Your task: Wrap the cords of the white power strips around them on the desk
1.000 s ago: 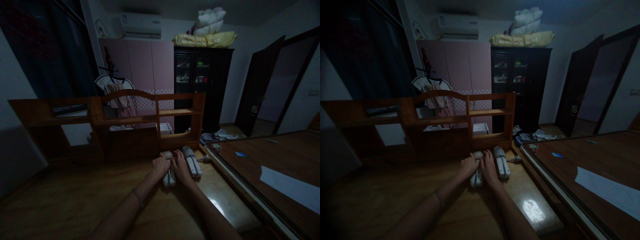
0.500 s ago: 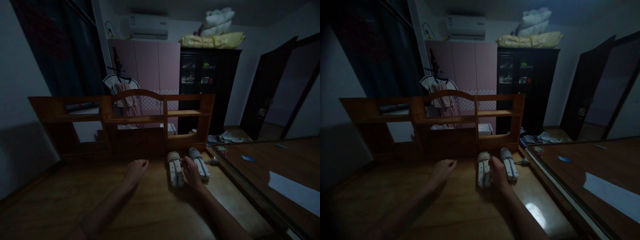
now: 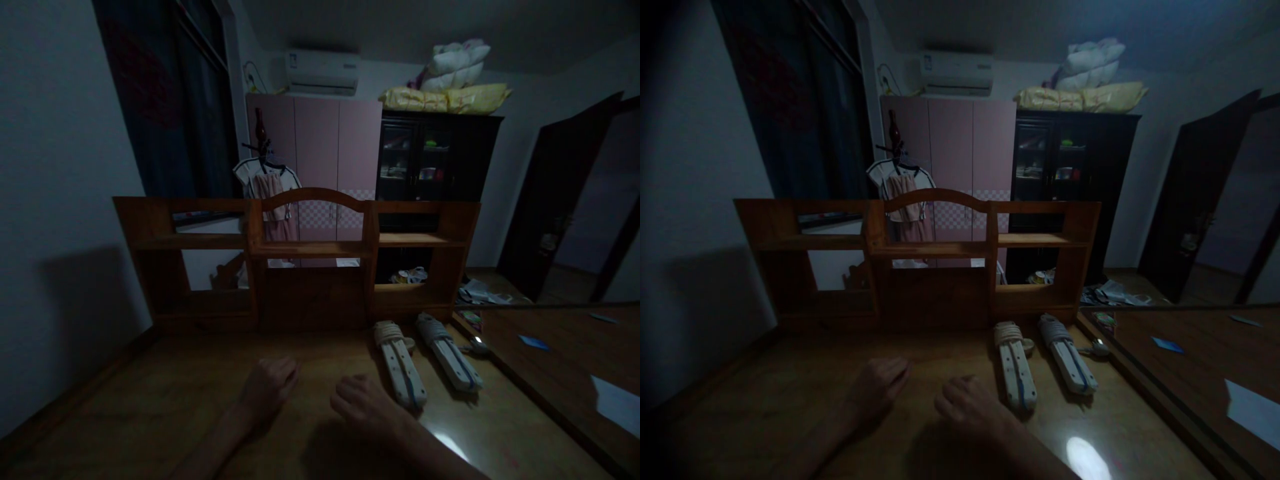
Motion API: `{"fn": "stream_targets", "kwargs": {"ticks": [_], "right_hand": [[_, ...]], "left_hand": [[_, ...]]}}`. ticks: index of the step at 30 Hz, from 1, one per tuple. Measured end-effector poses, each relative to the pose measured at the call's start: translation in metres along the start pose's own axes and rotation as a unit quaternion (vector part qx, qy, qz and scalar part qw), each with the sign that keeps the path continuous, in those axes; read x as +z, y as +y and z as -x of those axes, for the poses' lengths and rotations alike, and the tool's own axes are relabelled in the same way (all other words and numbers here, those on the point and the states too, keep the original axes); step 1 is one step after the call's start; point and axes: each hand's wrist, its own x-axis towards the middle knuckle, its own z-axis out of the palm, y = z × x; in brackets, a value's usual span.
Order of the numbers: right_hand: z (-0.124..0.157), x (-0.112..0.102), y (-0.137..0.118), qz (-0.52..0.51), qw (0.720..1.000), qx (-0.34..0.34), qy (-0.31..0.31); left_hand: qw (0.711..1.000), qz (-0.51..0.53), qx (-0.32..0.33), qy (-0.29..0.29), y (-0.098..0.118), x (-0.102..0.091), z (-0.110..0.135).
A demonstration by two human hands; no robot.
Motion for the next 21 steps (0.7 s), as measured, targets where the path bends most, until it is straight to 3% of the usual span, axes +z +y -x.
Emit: {"fn": "stream_targets", "kwargs": {"ticks": [5, 11, 21], "right_hand": [[0.005, 0.027, -0.015, -0.067, 0.996, 0.033, -0.042], [0.003, 0.019, -0.008, -0.094, 0.988, 0.115, -0.032], [0.004, 0.01, -0.015, -0.13, 0.986, 0.097, -0.027]], "left_hand": [[0.998, 0.063, -0.021, -0.022, 0.007, 0.007, 0.002], [0.994, 0.087, -0.063, -0.031, 0.0, 0.01, 0.001], [0.986, 0.112, -0.125, -0.02, -0.006, 0.009, 0.0]]}}
